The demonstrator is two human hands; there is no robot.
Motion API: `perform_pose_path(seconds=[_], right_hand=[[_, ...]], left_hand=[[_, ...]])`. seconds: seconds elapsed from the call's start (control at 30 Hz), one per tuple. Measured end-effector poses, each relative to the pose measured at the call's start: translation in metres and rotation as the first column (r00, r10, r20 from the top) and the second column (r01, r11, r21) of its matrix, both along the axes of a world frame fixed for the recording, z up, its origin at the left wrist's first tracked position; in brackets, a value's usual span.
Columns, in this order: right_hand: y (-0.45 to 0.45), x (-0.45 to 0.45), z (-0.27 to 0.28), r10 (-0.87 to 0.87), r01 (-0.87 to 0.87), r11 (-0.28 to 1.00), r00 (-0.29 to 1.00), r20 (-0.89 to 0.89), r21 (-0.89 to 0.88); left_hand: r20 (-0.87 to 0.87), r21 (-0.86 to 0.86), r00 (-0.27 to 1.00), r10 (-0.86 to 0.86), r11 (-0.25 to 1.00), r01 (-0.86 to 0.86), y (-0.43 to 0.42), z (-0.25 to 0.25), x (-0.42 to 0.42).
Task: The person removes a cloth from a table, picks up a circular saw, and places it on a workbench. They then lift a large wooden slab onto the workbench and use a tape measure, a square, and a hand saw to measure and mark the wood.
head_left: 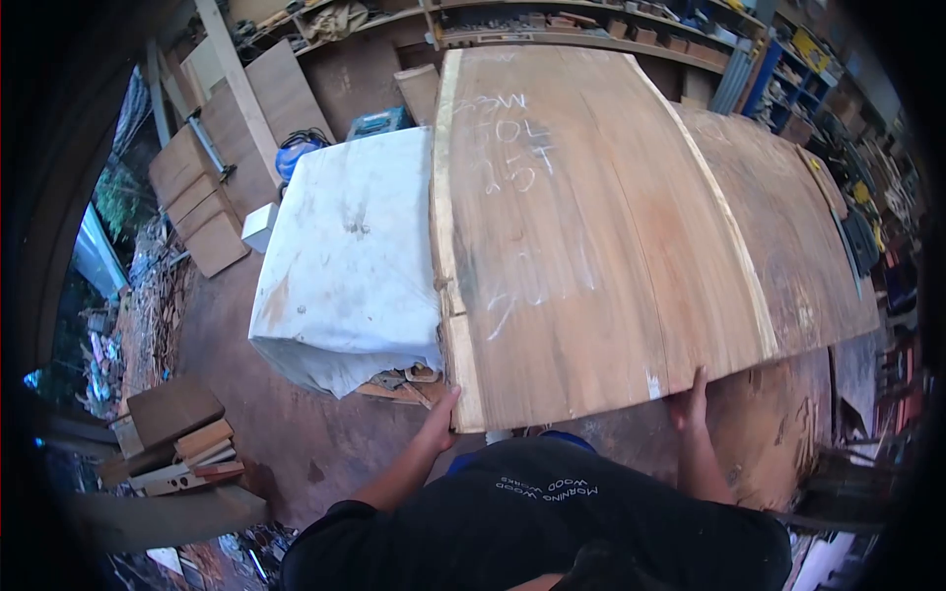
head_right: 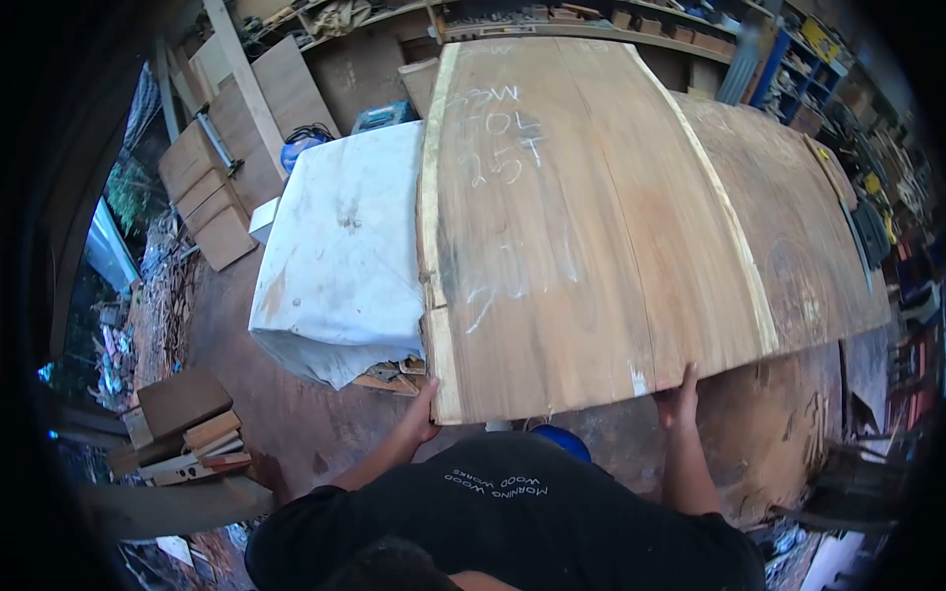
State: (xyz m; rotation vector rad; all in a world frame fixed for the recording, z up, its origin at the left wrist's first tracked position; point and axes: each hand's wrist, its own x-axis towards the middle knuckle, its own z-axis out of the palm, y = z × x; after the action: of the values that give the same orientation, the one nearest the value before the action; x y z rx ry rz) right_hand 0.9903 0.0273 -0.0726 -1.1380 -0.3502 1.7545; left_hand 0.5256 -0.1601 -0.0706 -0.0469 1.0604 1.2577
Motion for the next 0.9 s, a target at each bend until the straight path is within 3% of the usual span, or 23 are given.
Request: perform_pose_path(seconds=[0.07, 0.2, 0.4, 0.47, 0.9], right_hand=[[-0.008, -0.013, 0.018, 0.033, -0.033, 0.997, 0.999, -0.002, 0.07], [-0.006, -0.018, 0.028, -0.005, 0.005, 1.0, 1.0, 0.024, -0.022], [-0.004, -0.016, 0.037, 0.066, -0.066, 0.998, 0.998, -0.018, -0.004], [-0.005, -0.02, 0.039, 0.05, -0.05, 0.998, 0.999, 0.015, -0.033], [-0.069, -0.115, 0.075, -0.022, 0.025, 0.998, 0.998, 0.062, -0.06]], left_hand=[[-0.047, -0.003, 0.998, 0.046, 0.999, -0.046, -0.002, -0.002, 0.003], [-0.028, -0.026, 0.996, 0.08, 0.996, -0.081, -0.006, -0.007, 0.004], [-0.036, -0.014, 0.997, 0.066, 0.998, -0.067, -0.002, 0.013, 0.003], [-0.118, 0.013, 0.989, 0.088, 0.996, -0.087, -0.001, 0.017, 0.002], [-0.183, 0.019, 0.982, 0.045, 0.999, -0.042, -0.016, 0.056, -0.099]])
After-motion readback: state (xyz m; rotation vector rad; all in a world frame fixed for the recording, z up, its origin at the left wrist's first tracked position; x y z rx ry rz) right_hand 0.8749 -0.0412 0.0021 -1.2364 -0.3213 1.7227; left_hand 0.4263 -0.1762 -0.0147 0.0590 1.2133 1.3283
